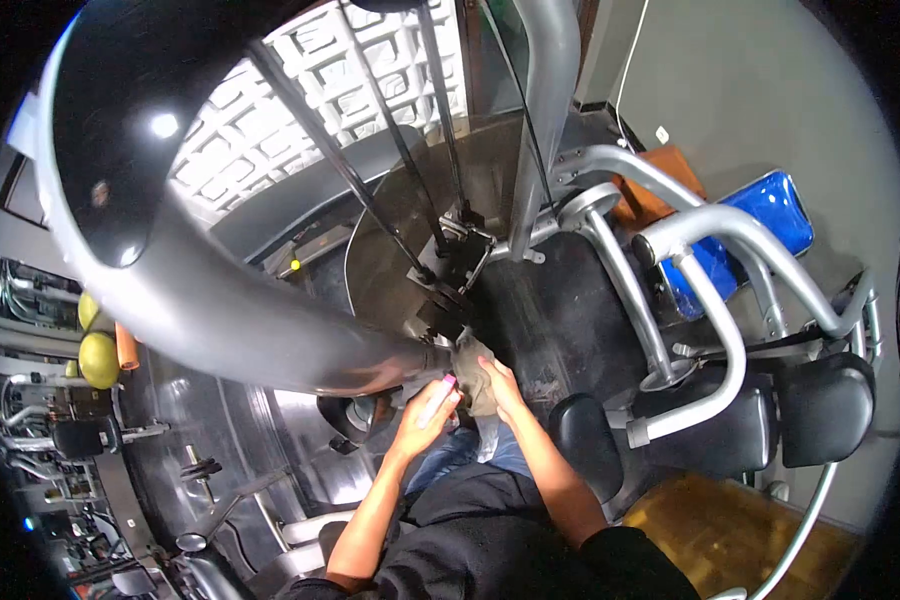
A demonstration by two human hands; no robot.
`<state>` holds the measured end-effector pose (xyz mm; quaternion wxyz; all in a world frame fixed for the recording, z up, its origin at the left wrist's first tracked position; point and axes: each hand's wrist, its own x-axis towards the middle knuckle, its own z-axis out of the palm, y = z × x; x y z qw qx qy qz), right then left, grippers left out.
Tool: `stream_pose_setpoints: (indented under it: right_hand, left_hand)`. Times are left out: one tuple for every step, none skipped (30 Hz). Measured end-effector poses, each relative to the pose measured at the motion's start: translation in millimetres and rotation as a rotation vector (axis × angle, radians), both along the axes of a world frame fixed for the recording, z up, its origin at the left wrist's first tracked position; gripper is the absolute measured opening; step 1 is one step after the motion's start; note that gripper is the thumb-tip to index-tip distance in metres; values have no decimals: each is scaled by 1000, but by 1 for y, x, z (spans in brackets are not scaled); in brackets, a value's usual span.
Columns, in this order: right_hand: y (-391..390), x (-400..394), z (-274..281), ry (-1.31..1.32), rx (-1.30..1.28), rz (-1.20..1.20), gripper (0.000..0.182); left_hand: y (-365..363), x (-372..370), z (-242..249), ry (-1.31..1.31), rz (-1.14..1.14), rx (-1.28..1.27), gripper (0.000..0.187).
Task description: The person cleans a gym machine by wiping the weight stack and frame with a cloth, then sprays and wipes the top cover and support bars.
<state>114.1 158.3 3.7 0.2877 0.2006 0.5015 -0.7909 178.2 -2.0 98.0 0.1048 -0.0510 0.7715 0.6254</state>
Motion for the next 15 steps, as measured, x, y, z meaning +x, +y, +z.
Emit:
stream_pose_setpoints:
  right_hand:
    - [5, 3, 0, 31, -22, -49, 46]
    - [11, 4, 1, 52, -9, -40, 46]
    - [16, 5, 7, 32, -13, -61, 44]
    - [19, 4, 13, 11, -17, -82, 42]
    - [24, 7, 19, -26, -35, -104, 41]
    - [28, 8, 19, -7, -24, -93, 41]
    - [33, 10, 20, -33, -42, -103, 41]
    - [37, 13, 20, -61, -59, -115, 41]
    - [35, 15, 26, -32, -41, -161, 39]
    - [35, 17, 32, -16, -29, -152, 39]
    - [36, 20, 38, -16, -42, -163, 40]
    - [36, 23, 43, -17, -56, -172, 41]
    - [35, 26, 48, -6, -31, -173, 43]
    - [33, 28, 52, 3, -22, -163, 43]
    - [29, 32, 61, 17, -40, -171, 43]
  left_hand:
    - [4, 2, 7, 2, 35, 81, 18]
    - [5, 4, 7, 22, 43, 95, 18]
    - [5, 7, 11, 61, 38, 65, 17]
    - [4, 9, 13, 99, 35, 34, 16]
    - [2, 12, 17, 106, 30, 24, 14]
    - [1, 14, 19, 124, 41, 36, 14]
    - [0, 16, 20, 243, 33, -17, 14]
    - [-1, 18, 22, 361, 26, -70, 14]
    - [-3, 22, 27, 340, 23, -61, 15]
    - [-5, 25, 32, 355, 34, -48, 15]
    - [-7, 28, 37, 375, 30, -68, 15]
    - [-8, 32, 42, 393, 26, -88, 15]
    - [-9, 36, 47, 400, 64, -84, 13]
    - [-10, 40, 53, 407, 76, -76, 13]
    - [-11, 45, 60, 403, 144, -75, 12]
